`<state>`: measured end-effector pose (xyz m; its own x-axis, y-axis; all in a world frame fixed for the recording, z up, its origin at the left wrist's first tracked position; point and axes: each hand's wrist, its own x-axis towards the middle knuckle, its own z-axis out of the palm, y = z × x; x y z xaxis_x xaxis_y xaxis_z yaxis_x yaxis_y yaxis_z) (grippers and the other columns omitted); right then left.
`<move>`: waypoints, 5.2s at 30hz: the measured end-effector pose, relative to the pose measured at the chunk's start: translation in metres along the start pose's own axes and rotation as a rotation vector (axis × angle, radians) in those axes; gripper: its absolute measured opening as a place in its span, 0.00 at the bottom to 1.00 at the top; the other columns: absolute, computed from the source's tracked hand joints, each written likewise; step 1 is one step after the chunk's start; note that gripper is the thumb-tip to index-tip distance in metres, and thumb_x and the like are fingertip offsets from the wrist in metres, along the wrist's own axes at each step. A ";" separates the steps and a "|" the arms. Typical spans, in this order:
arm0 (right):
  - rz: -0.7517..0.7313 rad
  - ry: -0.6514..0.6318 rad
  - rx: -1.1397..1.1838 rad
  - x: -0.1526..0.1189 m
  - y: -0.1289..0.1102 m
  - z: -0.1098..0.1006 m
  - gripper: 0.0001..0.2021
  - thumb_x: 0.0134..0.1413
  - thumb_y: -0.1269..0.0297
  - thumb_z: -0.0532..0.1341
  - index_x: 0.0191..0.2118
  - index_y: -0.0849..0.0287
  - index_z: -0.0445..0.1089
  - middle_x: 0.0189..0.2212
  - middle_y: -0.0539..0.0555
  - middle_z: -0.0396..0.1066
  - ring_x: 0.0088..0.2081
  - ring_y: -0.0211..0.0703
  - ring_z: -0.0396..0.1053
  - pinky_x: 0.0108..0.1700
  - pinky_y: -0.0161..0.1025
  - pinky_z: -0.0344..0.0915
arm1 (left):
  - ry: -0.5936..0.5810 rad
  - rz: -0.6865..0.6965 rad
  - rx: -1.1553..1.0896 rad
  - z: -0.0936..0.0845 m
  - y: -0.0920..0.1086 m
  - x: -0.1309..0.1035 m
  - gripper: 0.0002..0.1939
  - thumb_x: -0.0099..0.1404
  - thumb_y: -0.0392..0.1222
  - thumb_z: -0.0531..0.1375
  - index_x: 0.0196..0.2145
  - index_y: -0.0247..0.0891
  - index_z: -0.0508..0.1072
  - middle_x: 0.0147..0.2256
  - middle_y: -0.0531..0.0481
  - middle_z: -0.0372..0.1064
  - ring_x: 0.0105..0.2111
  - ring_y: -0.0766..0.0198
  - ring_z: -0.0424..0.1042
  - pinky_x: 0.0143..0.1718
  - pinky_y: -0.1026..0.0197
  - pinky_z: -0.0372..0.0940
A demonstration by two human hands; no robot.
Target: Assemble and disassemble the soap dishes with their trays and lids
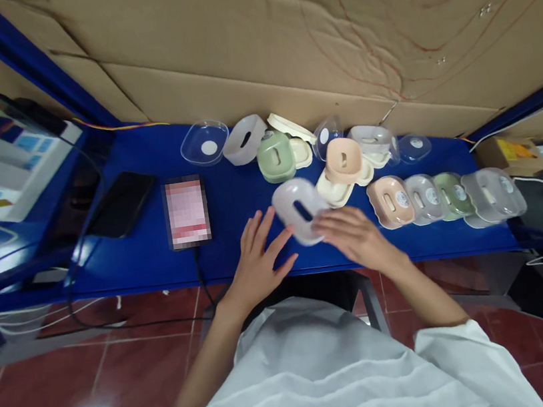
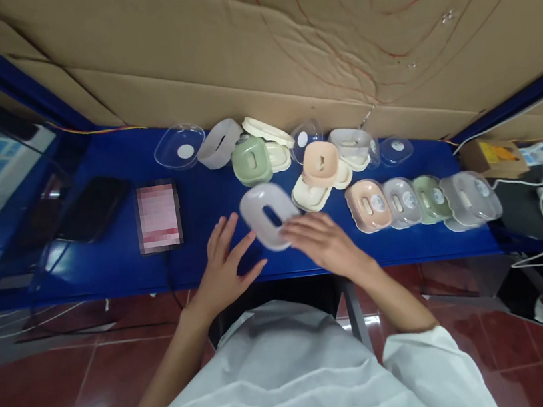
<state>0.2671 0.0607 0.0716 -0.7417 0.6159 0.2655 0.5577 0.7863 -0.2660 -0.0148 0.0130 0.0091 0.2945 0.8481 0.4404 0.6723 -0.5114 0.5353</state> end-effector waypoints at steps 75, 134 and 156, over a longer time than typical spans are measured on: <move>0.615 0.354 0.552 0.016 0.004 0.045 0.19 0.76 0.50 0.52 0.59 0.50 0.75 0.64 0.57 0.72 0.61 0.48 0.73 0.66 0.53 0.69 | -0.015 -0.132 -0.141 0.006 -0.011 -0.008 0.38 0.73 0.45 0.66 0.74 0.53 0.56 0.74 0.40 0.52 0.72 0.47 0.61 0.70 0.43 0.65; 0.453 0.343 -0.167 -0.055 0.005 -0.024 0.39 0.64 0.45 0.68 0.75 0.48 0.58 0.73 0.64 0.59 0.73 0.62 0.60 0.71 0.64 0.63 | -0.107 -0.242 -0.344 -0.007 -0.016 -0.003 0.39 0.74 0.53 0.64 0.75 0.49 0.54 0.72 0.42 0.59 0.70 0.47 0.65 0.70 0.42 0.65; 0.641 0.458 -0.449 -0.061 0.060 -0.018 0.27 0.74 0.49 0.54 0.70 0.56 0.64 0.71 0.66 0.62 0.71 0.64 0.59 0.70 0.67 0.58 | -0.074 -0.203 -0.174 0.004 -0.011 -0.003 0.17 0.78 0.48 0.60 0.61 0.48 0.74 0.63 0.46 0.71 0.64 0.53 0.71 0.69 0.44 0.67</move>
<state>0.3522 0.0716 0.0564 -0.0714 0.8261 0.5591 0.9766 0.1718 -0.1291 -0.0202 0.0166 -0.0015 0.2189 0.9401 0.2614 0.5973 -0.3410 0.7259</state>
